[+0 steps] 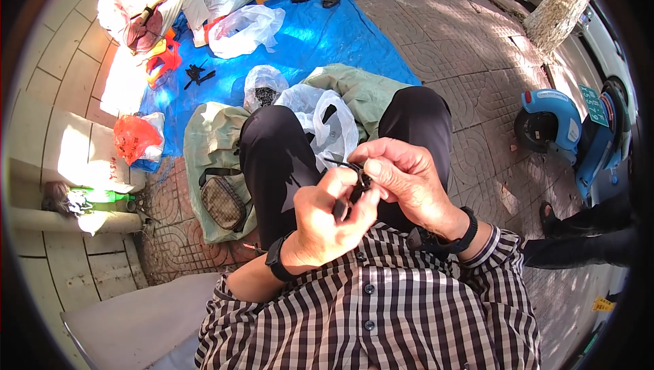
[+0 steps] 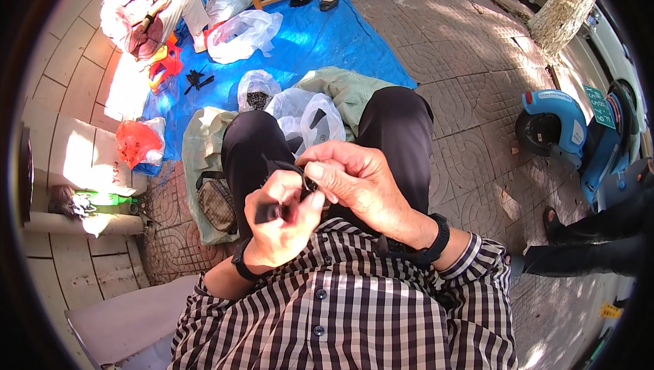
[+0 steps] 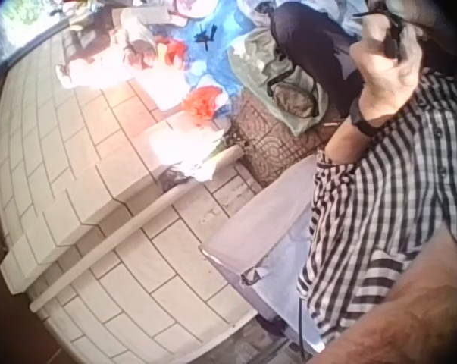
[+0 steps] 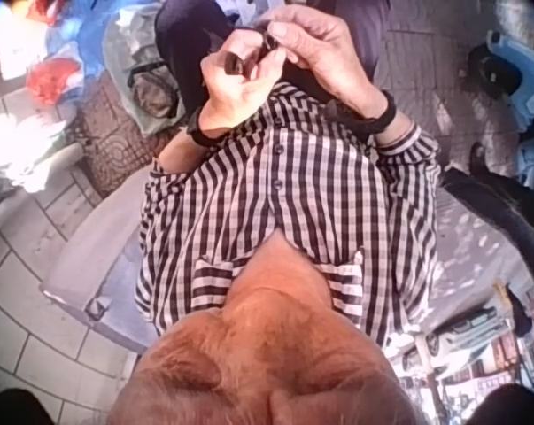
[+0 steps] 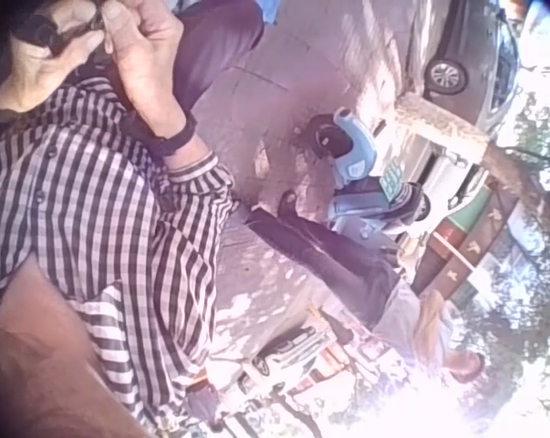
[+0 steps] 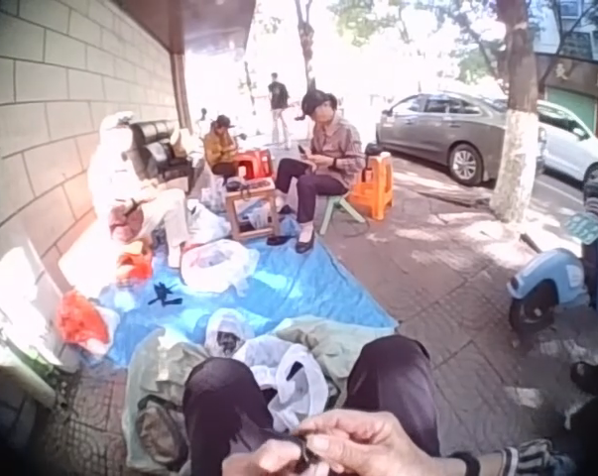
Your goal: Assembling small plastic components onto a black shoe strap while seated outdoors.
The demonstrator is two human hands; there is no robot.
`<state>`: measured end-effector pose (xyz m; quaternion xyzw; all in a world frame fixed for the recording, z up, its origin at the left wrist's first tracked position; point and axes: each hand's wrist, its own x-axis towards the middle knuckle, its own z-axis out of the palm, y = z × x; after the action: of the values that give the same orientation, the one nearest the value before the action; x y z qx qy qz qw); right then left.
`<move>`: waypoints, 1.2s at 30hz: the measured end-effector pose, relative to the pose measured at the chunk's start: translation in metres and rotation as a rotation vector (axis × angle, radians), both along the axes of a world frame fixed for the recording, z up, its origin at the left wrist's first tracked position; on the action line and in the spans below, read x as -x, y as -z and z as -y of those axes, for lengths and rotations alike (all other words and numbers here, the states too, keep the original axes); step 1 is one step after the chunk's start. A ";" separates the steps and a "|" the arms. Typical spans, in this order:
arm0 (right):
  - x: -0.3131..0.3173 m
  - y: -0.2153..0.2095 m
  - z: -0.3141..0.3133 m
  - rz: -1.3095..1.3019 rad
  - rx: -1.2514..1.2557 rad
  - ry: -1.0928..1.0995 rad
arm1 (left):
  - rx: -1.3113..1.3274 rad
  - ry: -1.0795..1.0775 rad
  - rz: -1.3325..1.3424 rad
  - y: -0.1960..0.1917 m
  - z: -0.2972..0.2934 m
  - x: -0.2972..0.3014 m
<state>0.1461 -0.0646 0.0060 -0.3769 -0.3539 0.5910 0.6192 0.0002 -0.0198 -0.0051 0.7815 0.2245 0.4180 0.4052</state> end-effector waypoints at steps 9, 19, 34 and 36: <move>-0.010 0.009 -0.001 -0.113 0.048 -0.100 | 0.137 0.016 0.106 0.013 -0.001 0.007; -0.011 0.018 -0.004 0.109 0.028 0.105 | 0.223 0.122 0.093 0.021 -0.006 0.002; -0.021 0.050 -0.004 0.351 -0.129 0.132 | 0.756 0.513 -0.307 0.018 -0.051 0.010; -0.027 0.055 -0.001 0.373 -0.095 0.096 | 0.828 0.539 -0.345 0.002 -0.047 0.000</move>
<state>0.1731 -0.0636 -0.0485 -0.4666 -0.4716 0.4634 0.5874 0.0005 0.0269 -0.0075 0.6432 0.2255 0.0402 0.7306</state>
